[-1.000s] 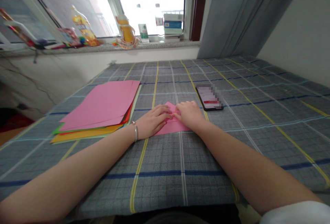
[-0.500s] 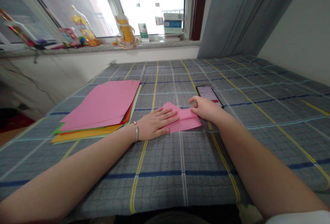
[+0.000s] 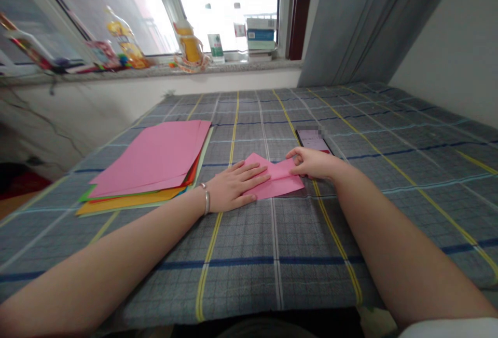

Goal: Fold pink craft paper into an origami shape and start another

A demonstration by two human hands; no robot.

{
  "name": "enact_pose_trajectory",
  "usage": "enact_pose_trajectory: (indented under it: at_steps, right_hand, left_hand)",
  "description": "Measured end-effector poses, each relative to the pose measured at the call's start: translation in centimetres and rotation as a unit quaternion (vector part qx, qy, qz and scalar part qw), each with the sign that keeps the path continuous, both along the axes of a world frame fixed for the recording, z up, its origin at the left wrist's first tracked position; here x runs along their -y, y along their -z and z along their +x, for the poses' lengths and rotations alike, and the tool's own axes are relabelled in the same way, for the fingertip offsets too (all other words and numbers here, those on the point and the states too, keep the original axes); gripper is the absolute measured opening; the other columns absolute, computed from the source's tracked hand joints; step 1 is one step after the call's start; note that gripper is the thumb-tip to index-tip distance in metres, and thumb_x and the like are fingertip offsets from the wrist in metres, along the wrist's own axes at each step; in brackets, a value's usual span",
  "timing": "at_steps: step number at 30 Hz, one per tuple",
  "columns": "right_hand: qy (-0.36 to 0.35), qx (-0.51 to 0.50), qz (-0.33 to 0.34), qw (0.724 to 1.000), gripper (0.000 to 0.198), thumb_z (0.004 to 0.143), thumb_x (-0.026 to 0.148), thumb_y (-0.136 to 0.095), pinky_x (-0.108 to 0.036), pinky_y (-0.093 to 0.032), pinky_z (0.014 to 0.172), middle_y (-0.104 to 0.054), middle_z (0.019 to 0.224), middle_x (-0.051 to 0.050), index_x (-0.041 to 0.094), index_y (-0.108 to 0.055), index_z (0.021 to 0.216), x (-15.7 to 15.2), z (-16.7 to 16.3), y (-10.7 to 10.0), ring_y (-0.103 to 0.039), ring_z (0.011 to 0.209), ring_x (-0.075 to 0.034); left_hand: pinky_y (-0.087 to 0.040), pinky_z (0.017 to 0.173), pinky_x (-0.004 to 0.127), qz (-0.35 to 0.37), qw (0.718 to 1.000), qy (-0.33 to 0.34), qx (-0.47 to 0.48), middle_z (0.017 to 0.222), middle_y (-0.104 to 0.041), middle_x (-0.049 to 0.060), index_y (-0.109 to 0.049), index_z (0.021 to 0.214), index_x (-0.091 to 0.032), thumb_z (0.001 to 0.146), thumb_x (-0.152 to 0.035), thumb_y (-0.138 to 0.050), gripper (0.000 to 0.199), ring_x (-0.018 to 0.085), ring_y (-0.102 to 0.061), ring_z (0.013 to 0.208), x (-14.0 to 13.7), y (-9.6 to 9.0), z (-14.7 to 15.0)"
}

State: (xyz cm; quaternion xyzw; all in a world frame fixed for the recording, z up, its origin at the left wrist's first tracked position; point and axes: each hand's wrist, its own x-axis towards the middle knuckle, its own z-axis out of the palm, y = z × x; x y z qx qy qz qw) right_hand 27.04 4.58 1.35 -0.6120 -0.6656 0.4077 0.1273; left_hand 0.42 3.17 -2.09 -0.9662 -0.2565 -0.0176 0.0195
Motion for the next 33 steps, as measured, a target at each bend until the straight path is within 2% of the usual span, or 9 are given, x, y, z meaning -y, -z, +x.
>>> enact_pose_trajectory:
  at_steps: [4, 6, 8, 11, 18, 23, 29, 31, 33]
  right_hand:
    - [-0.027, 0.002, -0.013, 1.0, 0.042, 0.071, 0.016, -0.063, -0.022, -0.036, 0.044, -0.055, 0.07, 0.004, 0.019, -0.049, 0.11, 0.1, 0.0, 0.1, -0.047, 0.05, -0.008]
    - [-0.046, 0.051, -0.002, 0.998, 0.037, 0.069, 0.017, -0.063, -0.022, -0.037, 0.045, -0.057, 0.068, 0.003, 0.019, -0.051, 0.104, 0.1, 0.0, 0.0, -0.05, 0.051, -0.01]
    - [-0.078, 0.124, 0.037, 0.989, 0.026, 0.069, 0.018, -0.064, -0.023, -0.036, 0.046, -0.06, 0.067, 0.002, 0.019, -0.056, 0.093, 0.1, -0.1, -0.1, -0.053, 0.054, -0.011]
    - [-0.122, 0.213, 0.08, 0.966, 0.007, 0.07, 0.024, -0.064, -0.026, -0.037, 0.05, -0.065, 0.068, -0.002, 0.019, -0.062, 0.076, 0.0, -0.2, -0.3, -0.057, 0.059, -0.015]
    - [-0.135, 0.266, 0.083, 0.951, 0.01, 0.072, 0.022, -0.059, -0.028, -0.034, 0.047, -0.065, 0.06, -0.001, 0.022, -0.061, 0.063, -0.2, 0.4, 0.0, -0.055, 0.052, -0.015]
    - [-0.128, 0.293, 0.049, 0.946, 0.015, 0.075, 0.018, -0.053, -0.028, -0.034, 0.046, -0.06, 0.051, -0.001, 0.022, -0.059, 0.062, 0.2, 0.2, -0.2, -0.052, 0.045, -0.015]
    - [-0.16, 0.309, 0.115, 0.93, 0.015, 0.075, 0.015, -0.054, -0.03, -0.038, 0.056, -0.068, 0.071, -0.006, 0.022, -0.062, 0.065, -0.1, 0.9, 0.0, -0.058, 0.06, -0.018]
    - [-0.125, 0.294, 0.139, 0.937, 0.016, 0.078, 0.014, -0.051, -0.031, -0.041, 0.06, -0.07, 0.078, -0.007, 0.022, -0.063, 0.071, -0.2, 0.7, -0.1, -0.061, 0.068, -0.02]
    - [-0.063, 0.257, 0.192, 0.945, 0.018, 0.081, 0.013, -0.047, -0.031, -0.043, 0.067, -0.071, 0.089, -0.008, 0.021, -0.064, 0.08, -0.1, 0.0, -0.2, -0.063, 0.079, -0.021]
  left_hand:
    - [-0.013, 0.116, 0.05, 0.044, 0.999, 0.002, 0.03, 0.157, -0.023, 0.006, -0.026, 0.148, -0.026, 0.096, -0.05, -0.033, 0.058, 0.025, -0.023, 0.143, 0.2, 0.1, 0.0]
    - [-0.009, 0.117, 0.051, 0.078, 0.996, 0.011, 0.046, 0.157, -0.023, 0.005, -0.03, 0.147, -0.028, 0.095, -0.049, -0.035, 0.056, 0.027, -0.02, 0.144, 0.4, 0.2, 0.1]
    - [-0.007, 0.117, 0.051, 0.101, 0.993, 0.027, 0.052, 0.156, -0.024, 0.003, -0.034, 0.145, -0.031, 0.096, -0.047, -0.035, 0.052, 0.028, -0.02, 0.144, 0.5, 0.2, 0.1]
    - [-0.007, 0.118, 0.051, 0.107, 0.992, 0.034, 0.05, 0.156, -0.025, 0.002, -0.038, 0.143, -0.032, 0.096, -0.046, -0.035, 0.049, 0.027, -0.021, 0.143, 0.5, 0.2, 0.2]
    - [-0.005, 0.118, 0.051, 0.088, 0.995, 0.021, 0.038, 0.156, -0.024, -0.001, -0.035, 0.144, -0.034, 0.096, -0.049, -0.033, 0.05, 0.026, -0.021, 0.143, 0.5, 0.3, 0.1]
    - [-0.004, 0.118, 0.051, 0.083, 0.996, 0.018, 0.04, 0.156, -0.024, -0.001, -0.035, 0.144, -0.034, 0.096, -0.048, -0.033, 0.05, 0.025, -0.022, 0.143, 0.5, 0.3, 0.1]
    - [-0.005, 0.118, 0.051, 0.088, 0.995, 0.018, 0.036, 0.156, -0.024, 0.0, -0.035, 0.144, -0.033, 0.096, -0.048, -0.033, 0.051, 0.025, -0.024, 0.142, 0.5, 0.3, 0.1]
    - [-0.005, 0.118, 0.051, 0.088, 0.995, 0.017, 0.033, 0.156, -0.025, 0.0, -0.034, 0.145, -0.032, 0.096, -0.048, -0.033, 0.051, 0.025, -0.024, 0.142, 0.5, 0.3, 0.1]
    - [-0.004, 0.118, 0.051, 0.085, 0.996, 0.015, 0.028, 0.156, -0.024, 0.001, -0.034, 0.145, -0.032, 0.096, -0.048, -0.032, 0.051, 0.026, -0.023, 0.143, 0.6, 0.2, 0.1]
